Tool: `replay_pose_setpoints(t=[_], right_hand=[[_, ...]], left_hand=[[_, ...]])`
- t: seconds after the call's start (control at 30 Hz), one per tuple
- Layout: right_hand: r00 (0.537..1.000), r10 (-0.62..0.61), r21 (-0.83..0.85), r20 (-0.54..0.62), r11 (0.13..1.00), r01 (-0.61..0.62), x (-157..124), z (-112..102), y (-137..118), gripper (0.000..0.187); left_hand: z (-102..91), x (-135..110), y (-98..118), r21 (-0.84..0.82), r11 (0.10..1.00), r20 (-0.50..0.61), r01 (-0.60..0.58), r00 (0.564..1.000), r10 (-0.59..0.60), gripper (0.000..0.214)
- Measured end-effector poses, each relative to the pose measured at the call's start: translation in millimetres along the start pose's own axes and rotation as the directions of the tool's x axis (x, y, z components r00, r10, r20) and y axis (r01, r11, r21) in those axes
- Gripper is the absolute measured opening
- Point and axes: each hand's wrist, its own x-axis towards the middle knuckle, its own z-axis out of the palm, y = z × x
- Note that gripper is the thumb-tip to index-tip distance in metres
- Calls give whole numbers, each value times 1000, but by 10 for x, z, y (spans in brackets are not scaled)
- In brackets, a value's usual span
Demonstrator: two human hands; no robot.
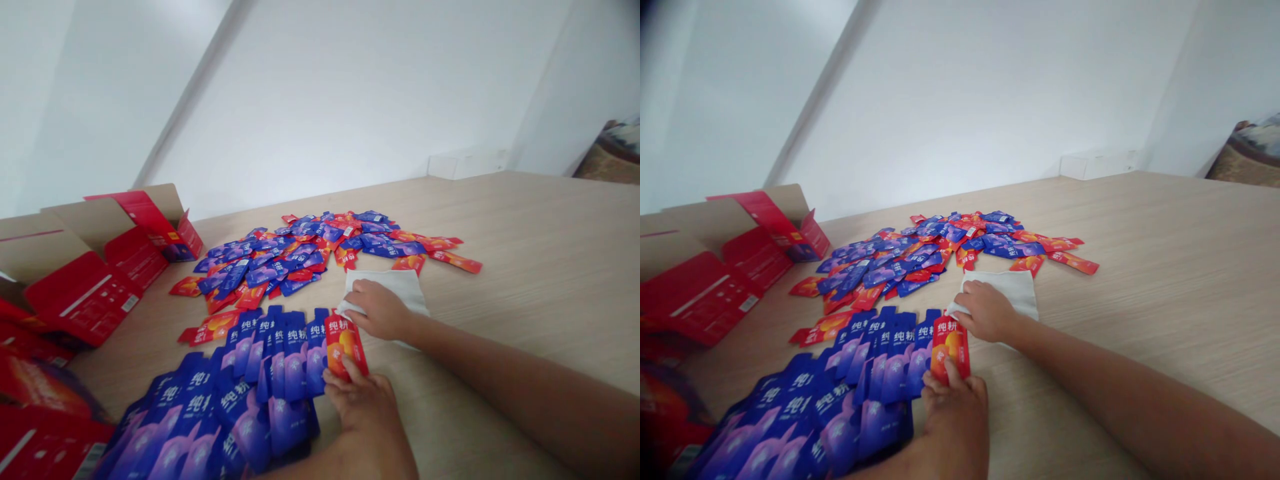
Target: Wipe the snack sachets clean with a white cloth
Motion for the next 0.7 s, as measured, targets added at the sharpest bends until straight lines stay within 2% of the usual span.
replay_pose_setpoints(t=[0.13,0.27,0.33,0.43,0.5,0.57,0.7], right_hand=[[994,-91,51,-62,994,94,-41,-43,-76,23],[968,-250,101,3,963,248,-66,-25,-140,20],[975,-222,91,29,972,219,-51,-3,-122,22],[997,-65,28,38,998,64,-16,8,-59,26],[1000,-9,9,26,1000,9,-4,-8,-32,27],[1000,-24,25,-12,999,25,-13,-34,-44,26],[984,-171,81,-42,982,174,-64,-56,-153,21]], left_hand=[[-35,-13,-13,-2,1000,12,0,1000,0,45],[-51,-20,-19,4,1000,14,4,1000,-4,47],[-41,-19,-15,7,1000,12,-1,1000,1,48],[-11,-16,-2,9,1000,5,3,1000,-3,49],[14,-12,9,17,1000,-9,9,1000,-8,47],[34,-4,18,33,999,-37,22,999,-21,45],[33,16,18,26,999,-24,20,1000,-19,46]])
